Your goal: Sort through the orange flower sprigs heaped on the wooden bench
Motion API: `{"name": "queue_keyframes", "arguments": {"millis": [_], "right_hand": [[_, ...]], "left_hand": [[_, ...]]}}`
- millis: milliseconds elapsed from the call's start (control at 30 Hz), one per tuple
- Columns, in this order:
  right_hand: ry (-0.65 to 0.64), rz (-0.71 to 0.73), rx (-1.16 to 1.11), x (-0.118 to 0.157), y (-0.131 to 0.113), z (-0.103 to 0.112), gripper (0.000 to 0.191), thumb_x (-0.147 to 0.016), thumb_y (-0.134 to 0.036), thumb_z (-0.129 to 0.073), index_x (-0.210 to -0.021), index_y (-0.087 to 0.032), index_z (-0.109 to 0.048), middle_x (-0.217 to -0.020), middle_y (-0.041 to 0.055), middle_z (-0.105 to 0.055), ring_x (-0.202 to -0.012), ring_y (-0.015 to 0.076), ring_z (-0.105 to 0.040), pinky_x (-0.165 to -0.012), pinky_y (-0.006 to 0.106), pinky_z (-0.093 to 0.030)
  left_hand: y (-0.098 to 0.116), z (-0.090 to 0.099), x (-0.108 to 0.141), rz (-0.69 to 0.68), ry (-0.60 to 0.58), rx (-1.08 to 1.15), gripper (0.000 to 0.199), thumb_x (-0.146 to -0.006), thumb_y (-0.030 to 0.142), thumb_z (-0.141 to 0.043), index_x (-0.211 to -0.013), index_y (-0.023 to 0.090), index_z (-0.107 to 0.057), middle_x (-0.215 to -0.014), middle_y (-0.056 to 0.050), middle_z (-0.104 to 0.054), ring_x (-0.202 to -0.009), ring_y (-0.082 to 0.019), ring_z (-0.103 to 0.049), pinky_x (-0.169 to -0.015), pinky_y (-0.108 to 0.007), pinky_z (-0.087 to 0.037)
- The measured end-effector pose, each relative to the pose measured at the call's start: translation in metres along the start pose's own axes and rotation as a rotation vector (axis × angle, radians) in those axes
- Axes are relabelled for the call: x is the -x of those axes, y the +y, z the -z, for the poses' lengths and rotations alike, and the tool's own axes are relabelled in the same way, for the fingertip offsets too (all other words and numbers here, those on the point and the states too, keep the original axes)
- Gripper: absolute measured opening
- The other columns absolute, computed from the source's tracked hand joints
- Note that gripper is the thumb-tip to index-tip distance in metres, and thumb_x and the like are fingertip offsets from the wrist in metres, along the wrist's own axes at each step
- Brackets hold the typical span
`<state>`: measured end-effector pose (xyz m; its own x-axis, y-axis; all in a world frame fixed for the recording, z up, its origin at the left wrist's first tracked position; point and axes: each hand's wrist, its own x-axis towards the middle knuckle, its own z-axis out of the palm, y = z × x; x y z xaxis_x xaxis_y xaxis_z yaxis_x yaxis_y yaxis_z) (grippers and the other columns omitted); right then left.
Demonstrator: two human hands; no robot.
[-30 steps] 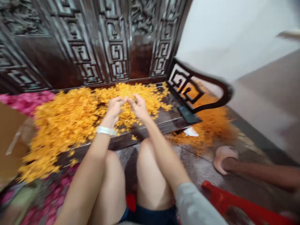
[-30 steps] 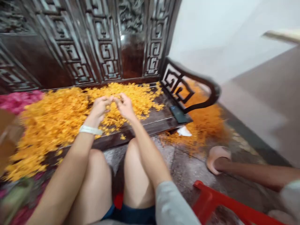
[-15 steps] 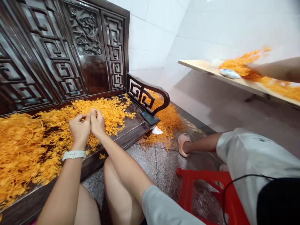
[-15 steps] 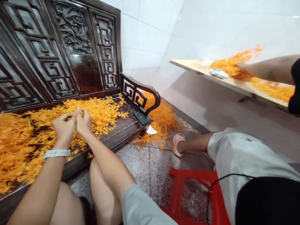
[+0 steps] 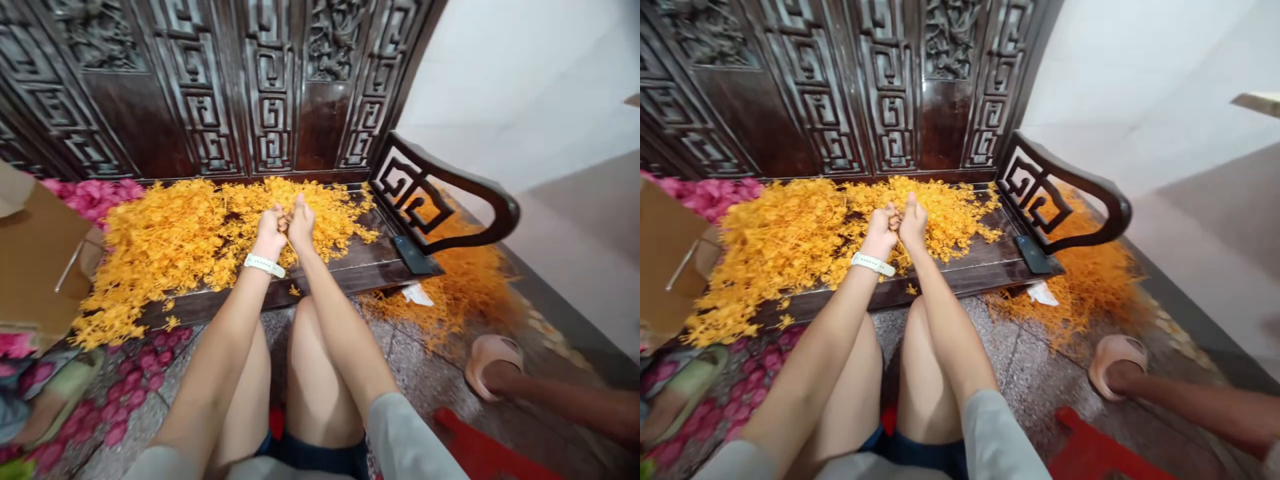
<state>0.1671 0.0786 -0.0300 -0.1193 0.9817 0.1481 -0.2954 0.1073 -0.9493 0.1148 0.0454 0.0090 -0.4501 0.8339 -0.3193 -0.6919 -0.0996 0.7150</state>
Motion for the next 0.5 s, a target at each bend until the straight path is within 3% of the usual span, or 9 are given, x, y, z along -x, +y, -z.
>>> {"name": "queue_keyframes", "arguments": {"millis": [100, 200, 300, 400, 500], "right_hand": [[0.017, -0.142, -0.247, -0.003, -0.012, 0.001, 0.07, -0.098, -0.085, -0.052, -0.07, -0.025, -0.029, -0.054, -0.0084, -0.029, -0.048, 0.0096, -0.026, -0.043, 0.023, -0.025], [-0.05, -0.256, -0.41, -0.001, -0.025, 0.012, 0.068, -0.103, -0.081, -0.046, -0.071, -0.025, -0.024, -0.052, -0.0092, -0.021, -0.045, 0.0101, -0.014, -0.038, 0.023, -0.016], [-0.058, -0.285, -0.426, -0.002, -0.026, 0.02, 0.067, -0.1, -0.084, -0.048, -0.073, -0.025, -0.034, -0.054, -0.0098, -0.023, -0.045, 0.009, -0.012, -0.038, 0.022, -0.016], [0.056, -0.202, -0.257, -0.012, -0.014, 0.031, 0.07, -0.092, -0.093, -0.049, -0.099, -0.025, -0.058, -0.065, -0.0075, -0.04, -0.047, 0.0086, -0.028, -0.044, 0.021, -0.03], [0.037, -0.041, 0.1, -0.03, 0.001, 0.05, 0.094, -0.093, -0.098, -0.026, -0.148, -0.029, -0.055, -0.094, 0.0045, -0.063, -0.069, 0.0177, -0.062, -0.065, 0.035, -0.056]], "left_hand": [[0.005, 0.001, 0.008, 0.06, -0.016, 0.139, 0.025, -0.089, 0.0, -0.052, -0.072, 0.018, -0.049, -0.058, 0.005, -0.044, -0.037, -0.002, -0.027, -0.038, -0.015, -0.017], [0.008, 0.002, 0.011, 0.036, -0.099, 0.246, 0.029, -0.089, -0.005, -0.05, -0.072, 0.018, -0.046, -0.062, 0.006, -0.042, -0.038, -0.002, -0.021, -0.038, -0.016, -0.018], [0.007, 0.001, 0.006, -0.019, -0.135, 0.208, 0.029, -0.096, 0.001, -0.056, -0.073, 0.018, -0.05, -0.064, 0.005, -0.044, -0.04, -0.002, -0.02, -0.039, -0.018, -0.019], [0.003, 0.002, -0.001, -0.159, -0.077, -0.002, 0.021, -0.098, 0.017, -0.072, -0.079, 0.018, -0.063, -0.071, 0.003, -0.054, -0.047, -0.004, -0.033, -0.044, -0.02, -0.027], [0.005, 0.013, -0.01, -0.38, 0.008, -0.276, 0.023, -0.097, 0.026, -0.078, -0.078, 0.017, -0.069, -0.078, -0.001, -0.064, -0.057, -0.007, -0.045, -0.054, -0.023, -0.036]]}}
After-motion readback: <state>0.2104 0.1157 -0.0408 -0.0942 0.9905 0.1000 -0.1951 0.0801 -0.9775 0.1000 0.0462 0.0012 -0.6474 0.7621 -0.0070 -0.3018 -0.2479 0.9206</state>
